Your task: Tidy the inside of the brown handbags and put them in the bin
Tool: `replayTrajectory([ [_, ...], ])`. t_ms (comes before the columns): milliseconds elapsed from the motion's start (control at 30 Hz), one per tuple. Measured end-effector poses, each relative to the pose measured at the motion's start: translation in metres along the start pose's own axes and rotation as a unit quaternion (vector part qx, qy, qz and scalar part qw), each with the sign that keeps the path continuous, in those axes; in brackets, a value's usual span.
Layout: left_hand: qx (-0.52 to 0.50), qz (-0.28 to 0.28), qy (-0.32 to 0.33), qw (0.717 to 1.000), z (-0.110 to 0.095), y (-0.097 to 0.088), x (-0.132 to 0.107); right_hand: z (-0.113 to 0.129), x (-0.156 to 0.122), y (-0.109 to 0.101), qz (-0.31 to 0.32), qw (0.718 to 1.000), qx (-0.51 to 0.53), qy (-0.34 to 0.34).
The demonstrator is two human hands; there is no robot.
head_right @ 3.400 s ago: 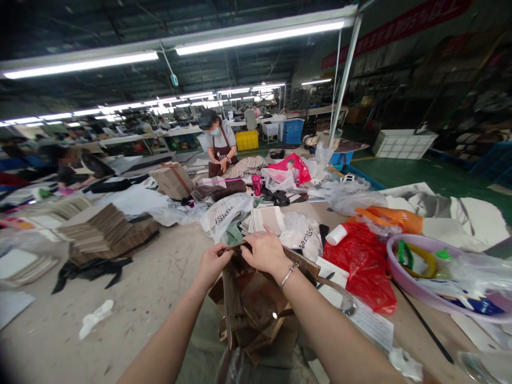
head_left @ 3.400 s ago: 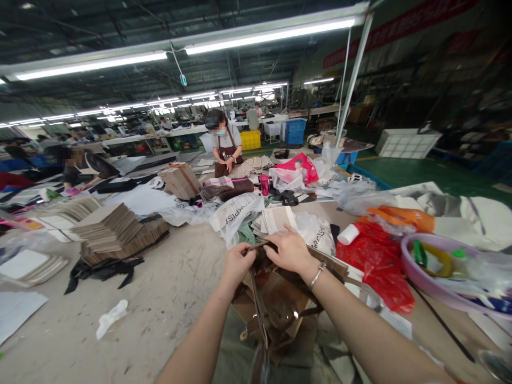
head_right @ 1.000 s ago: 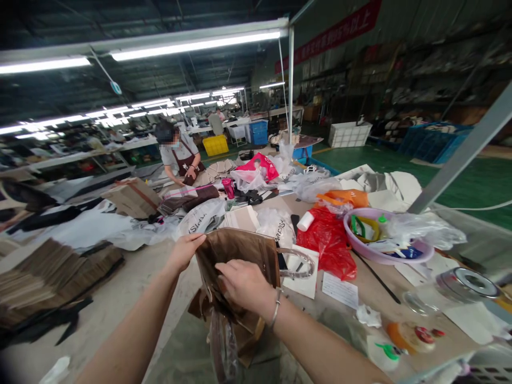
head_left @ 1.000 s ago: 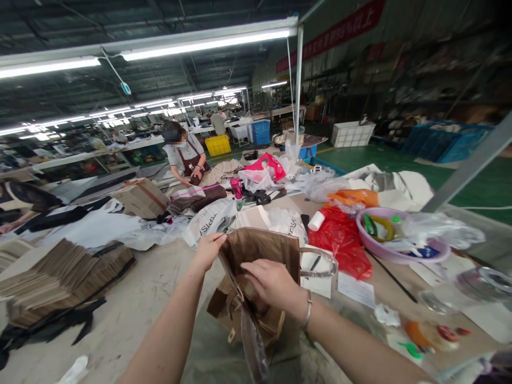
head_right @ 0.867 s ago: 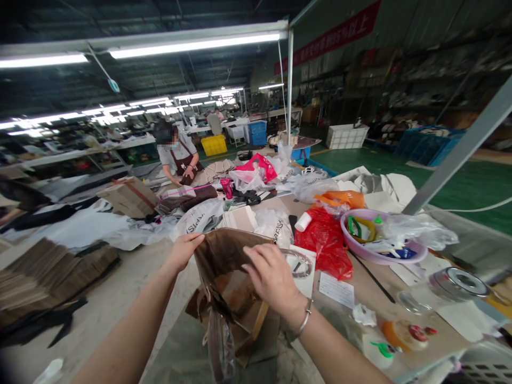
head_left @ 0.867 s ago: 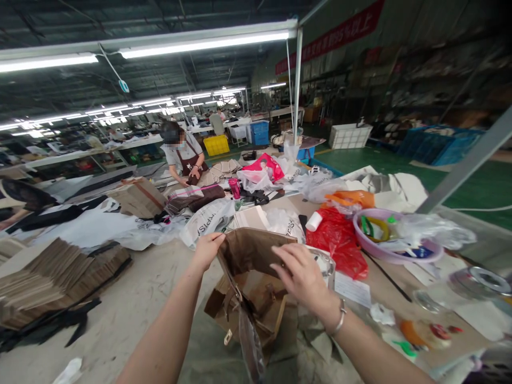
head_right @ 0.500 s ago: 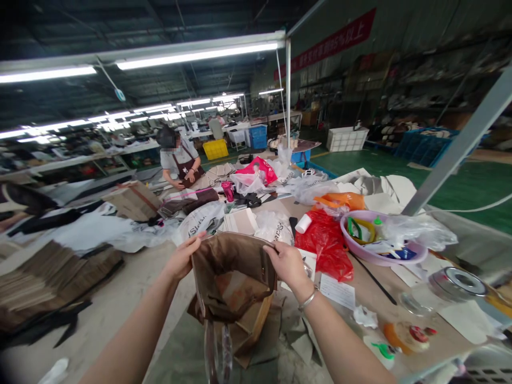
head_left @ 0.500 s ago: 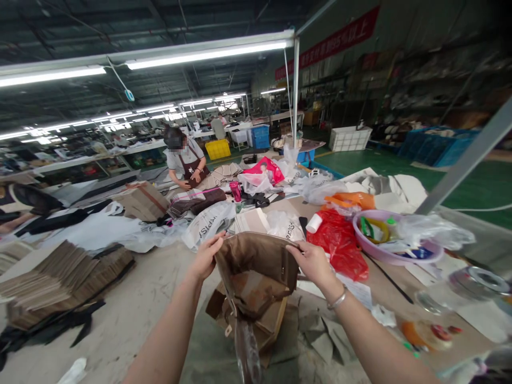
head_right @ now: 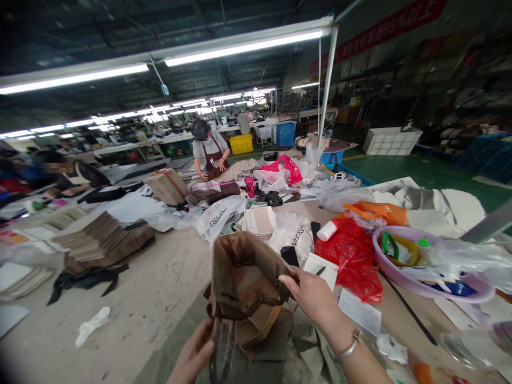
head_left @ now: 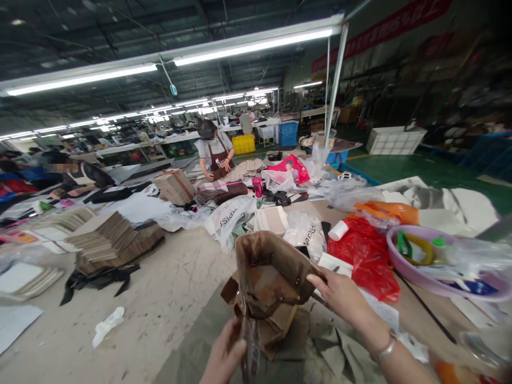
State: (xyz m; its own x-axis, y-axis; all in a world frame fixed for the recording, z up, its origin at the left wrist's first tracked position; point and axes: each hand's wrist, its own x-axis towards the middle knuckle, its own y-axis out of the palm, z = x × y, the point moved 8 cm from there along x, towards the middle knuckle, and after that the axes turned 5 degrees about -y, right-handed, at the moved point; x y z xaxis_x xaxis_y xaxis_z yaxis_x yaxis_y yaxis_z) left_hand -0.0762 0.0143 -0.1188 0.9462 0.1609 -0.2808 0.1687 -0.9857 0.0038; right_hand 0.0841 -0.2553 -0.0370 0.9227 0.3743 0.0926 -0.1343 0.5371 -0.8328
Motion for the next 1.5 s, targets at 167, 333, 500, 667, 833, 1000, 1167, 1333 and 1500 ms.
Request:
replayTrajectory([
  [167,0.004,0.132,0.031,0.991,0.007,0.047,-0.019,0.056,-0.017,0.021,0.080,0.978,0.174,-0.078],
  [333,-0.099,0.059,0.055,0.992,-0.033,0.070,-0.010,0.137,-0.050,0.052,0.172,0.942,0.212,-0.193],
  [500,-0.234,0.032,0.032,0.971,-0.066,0.073,-0.013,0.182,-0.054,0.043,0.112,0.956,0.094,-0.253],
  [667,-0.430,-0.072,0.028,0.899,-0.113,0.001,0.007,0.201,-0.053,0.000,-0.014,0.925,0.090,-0.370],
  [833,-0.531,-0.183,0.158,0.812,-0.186,-0.099,0.018,0.144,-0.050,0.003,-0.060,0.937,0.118,-0.324],
  [1000,-0.488,-0.215,0.266,0.803,-0.238,-0.146,0.003,0.059,-0.048,0.054,-0.006,0.956,0.206,-0.211],
  [1167,-0.481,-0.275,0.274,0.786,-0.249,-0.170,-0.014,0.025,-0.053,0.104,0.111,0.945,0.291,-0.095],
  [1333,-0.456,-0.276,0.275,0.800,-0.250,-0.168,-0.026,0.052,-0.053,0.145,0.220,0.902,0.367,-0.048],
  [1500,-0.477,-0.224,0.291,0.799,-0.252,-0.137,-0.031,0.090,-0.043,0.170,0.256,0.853,0.455,0.007],
])
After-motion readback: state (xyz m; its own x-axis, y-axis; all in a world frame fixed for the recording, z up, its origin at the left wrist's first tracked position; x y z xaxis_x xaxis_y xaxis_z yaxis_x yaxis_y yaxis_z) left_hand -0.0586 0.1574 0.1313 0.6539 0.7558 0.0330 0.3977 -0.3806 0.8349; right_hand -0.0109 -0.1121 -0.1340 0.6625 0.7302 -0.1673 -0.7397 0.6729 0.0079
